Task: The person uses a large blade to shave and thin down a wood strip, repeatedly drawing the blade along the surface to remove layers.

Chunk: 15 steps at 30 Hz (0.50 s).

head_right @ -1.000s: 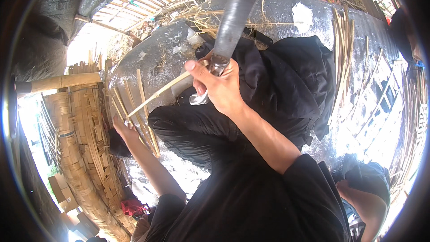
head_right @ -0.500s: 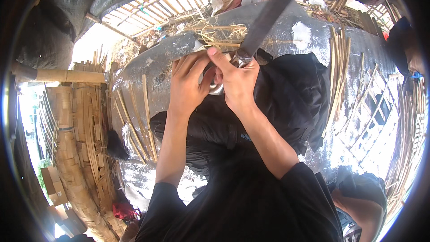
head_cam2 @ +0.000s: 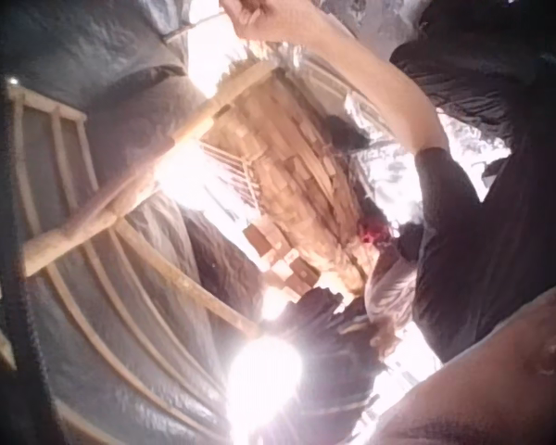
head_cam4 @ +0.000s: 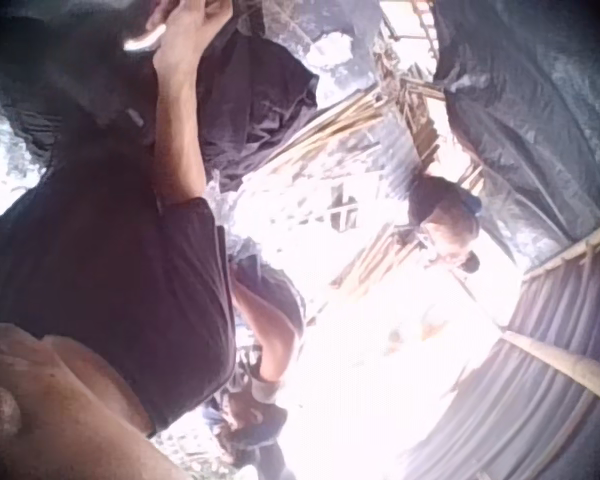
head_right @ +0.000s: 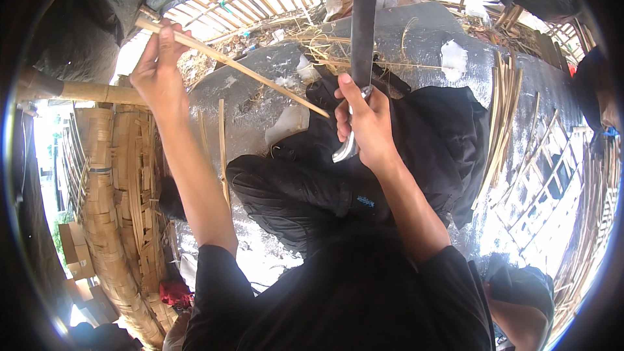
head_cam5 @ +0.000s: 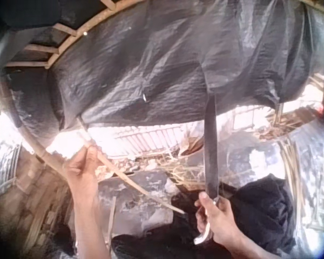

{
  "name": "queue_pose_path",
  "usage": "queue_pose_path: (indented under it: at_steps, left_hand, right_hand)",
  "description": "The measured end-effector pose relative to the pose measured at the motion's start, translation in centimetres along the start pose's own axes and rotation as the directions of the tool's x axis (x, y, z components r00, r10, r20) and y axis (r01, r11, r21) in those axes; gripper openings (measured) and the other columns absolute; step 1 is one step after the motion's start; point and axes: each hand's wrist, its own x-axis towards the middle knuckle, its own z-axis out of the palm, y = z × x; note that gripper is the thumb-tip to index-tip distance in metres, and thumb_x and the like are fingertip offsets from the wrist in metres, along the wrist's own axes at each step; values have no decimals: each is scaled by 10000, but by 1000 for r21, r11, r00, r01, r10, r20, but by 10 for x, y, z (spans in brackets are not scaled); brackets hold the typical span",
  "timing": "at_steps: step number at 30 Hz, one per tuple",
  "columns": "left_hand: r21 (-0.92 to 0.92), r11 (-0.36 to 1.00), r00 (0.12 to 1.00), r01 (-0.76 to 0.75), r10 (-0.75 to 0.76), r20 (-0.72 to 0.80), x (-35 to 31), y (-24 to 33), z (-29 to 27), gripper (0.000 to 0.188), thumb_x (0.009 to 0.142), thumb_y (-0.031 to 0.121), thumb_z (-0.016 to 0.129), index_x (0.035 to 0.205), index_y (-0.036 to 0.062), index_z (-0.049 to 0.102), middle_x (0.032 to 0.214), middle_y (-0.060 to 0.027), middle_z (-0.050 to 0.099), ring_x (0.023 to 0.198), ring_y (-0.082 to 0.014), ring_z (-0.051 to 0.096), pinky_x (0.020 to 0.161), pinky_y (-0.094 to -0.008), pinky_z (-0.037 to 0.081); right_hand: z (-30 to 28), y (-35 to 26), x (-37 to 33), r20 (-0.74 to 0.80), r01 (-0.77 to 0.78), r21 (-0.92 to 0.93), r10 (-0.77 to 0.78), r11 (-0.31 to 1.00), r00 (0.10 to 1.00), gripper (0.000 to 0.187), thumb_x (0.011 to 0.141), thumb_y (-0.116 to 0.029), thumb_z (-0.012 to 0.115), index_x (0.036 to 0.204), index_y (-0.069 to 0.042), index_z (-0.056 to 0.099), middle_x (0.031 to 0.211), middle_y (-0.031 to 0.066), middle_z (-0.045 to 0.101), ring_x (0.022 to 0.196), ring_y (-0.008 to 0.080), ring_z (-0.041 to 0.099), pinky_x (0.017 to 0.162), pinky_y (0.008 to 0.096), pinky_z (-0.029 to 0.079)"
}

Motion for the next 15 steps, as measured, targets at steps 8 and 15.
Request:
queue_pose_path:
  at_steps: [8, 15]
  left_hand:
    - [-6, 999, 999, 42, -42, 16, -28, -9, 8, 297, 974, 137, 720, 1207, -46, 714, 991, -137, 763, 849, -178, 743, 746, -297, 611]
    - [95, 913, 912, -397, 404, -66, -61, 46, 1, 286, 955, 75, 717, 1167, -115, 700, 929, -181, 739, 806, -205, 744, 650, -276, 615]
  right_hand:
    - [0, 6, -4, 41, -1, -212, 10, 977, 999, 667, 1016, -637, 498, 908, 18, 561, 574, 58, 521, 427, 110, 485, 398, 268, 402]
    - [45, -41, -18, 298, 338, -262, -257, 904, 919, 628, 1076, -581, 380, 901, -9, 568, 605, 53, 556, 468, 94, 504, 446, 260, 390]
